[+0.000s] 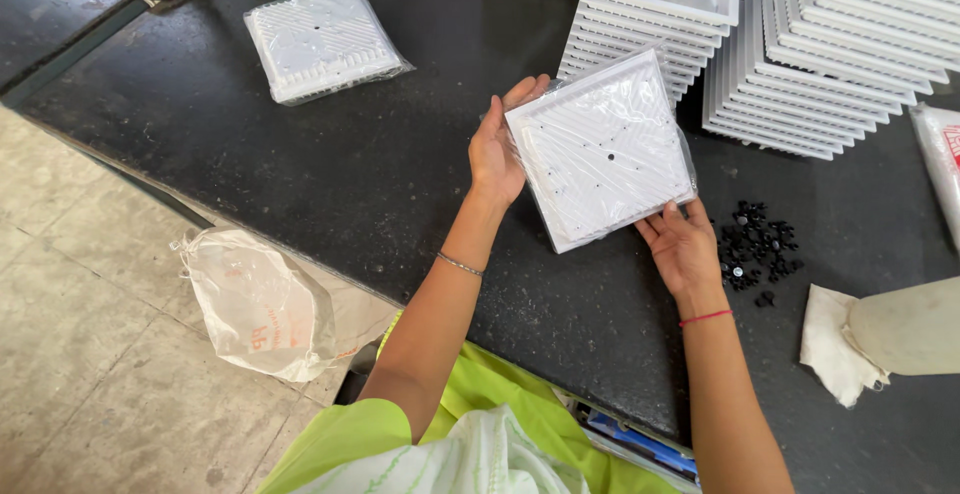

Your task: The person works at a factory bench with white square plastic fixture trays and a pile of small black fasteners. They pick up black fasteners, place them into the trays, wrap finished trays in clear plastic film, and stack the wrapped trays with others on the bench.

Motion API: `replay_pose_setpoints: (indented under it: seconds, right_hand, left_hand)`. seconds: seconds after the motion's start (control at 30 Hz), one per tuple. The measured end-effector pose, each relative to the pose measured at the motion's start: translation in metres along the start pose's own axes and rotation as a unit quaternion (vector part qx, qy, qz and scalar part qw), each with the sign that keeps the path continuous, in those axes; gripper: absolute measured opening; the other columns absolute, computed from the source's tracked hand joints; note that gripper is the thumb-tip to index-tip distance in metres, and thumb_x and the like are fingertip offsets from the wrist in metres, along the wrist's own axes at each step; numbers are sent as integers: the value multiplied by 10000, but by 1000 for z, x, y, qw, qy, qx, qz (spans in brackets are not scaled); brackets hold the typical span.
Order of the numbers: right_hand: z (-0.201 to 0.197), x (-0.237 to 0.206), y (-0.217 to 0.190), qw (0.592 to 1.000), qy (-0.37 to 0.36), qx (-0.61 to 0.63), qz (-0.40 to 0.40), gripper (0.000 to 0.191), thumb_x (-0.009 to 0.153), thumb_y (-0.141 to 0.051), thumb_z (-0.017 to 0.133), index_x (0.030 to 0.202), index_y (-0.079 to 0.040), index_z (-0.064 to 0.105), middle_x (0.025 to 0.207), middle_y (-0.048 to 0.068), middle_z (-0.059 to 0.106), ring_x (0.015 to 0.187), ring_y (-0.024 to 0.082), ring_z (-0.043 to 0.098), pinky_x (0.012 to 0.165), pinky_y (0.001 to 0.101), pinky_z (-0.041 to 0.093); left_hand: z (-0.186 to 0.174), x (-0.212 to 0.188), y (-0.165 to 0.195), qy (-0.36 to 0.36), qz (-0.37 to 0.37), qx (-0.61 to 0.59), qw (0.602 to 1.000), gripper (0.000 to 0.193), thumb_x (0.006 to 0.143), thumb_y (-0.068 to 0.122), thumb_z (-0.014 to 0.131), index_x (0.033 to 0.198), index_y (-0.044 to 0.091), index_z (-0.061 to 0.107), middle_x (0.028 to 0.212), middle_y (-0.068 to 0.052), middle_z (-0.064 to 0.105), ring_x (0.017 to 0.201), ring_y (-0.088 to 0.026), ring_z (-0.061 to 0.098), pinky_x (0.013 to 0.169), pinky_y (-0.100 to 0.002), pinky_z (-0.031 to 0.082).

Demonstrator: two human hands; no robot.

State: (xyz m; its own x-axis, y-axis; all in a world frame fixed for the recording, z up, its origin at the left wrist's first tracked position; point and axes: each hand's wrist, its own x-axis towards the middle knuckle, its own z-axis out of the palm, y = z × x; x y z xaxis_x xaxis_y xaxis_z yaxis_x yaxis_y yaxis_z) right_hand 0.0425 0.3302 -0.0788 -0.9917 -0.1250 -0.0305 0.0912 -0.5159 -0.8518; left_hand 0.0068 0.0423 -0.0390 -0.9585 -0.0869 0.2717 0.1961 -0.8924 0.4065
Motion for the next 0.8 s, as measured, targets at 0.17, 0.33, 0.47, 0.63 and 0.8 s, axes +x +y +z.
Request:
replay_pose_setpoints:
  seconds: [0.17,0.33,0.47,0.63,0.8]
  right_hand:
    - [1,-1,-1,1000,-3,0,-13,426,1063,-102,495,1483,-111,428,1425,89,577,1289,282,598,1125,506,475]
    - [4,-4,-9,999,-9,-10,-37,424,1063,-98,491,1479,-148,426,1434,63,574,1291,255,594,1111,497,479]
    - [8,-8,-14,998,-23,-16,-53,428,1065,-96,491,1483,-158,419,1439,57,575,1298,245,593,1118,492,474]
    - [14,-11,-16,997,-35,-25,-60,425,1076,-105,497,1491,-150,418,1448,61,571,1303,237,590,1125,483,465]
    - [15,-12,-16,998,-30,-16,-48,447,1065,-99,501,1499,-159,412,1440,62,570,1299,231,591,1124,482,471]
  left_hand:
    - [0,1,4,-16,-15,19,1000,607,1097,389,358,1516,-45,422,1587,-196,450,1463,-309,443,1224,-442,353]
    - [0,4,-3,58,-38,143,987,669,968,409,658,1396,-93,544,1389,-217,613,1296,-273,585,1103,-389,453]
    - [-2,2,-3,102,-38,210,972,475,878,259,787,1206,-71,690,1117,-167,720,1041,-227,680,915,-350,538]
    - [3,0,-4,123,3,183,975,318,915,202,760,1107,-50,734,1053,-154,750,943,-201,704,859,-334,563]
    - [7,-2,-8,113,50,175,977,289,926,208,754,1076,-37,734,1122,-136,767,971,-179,710,900,-334,576]
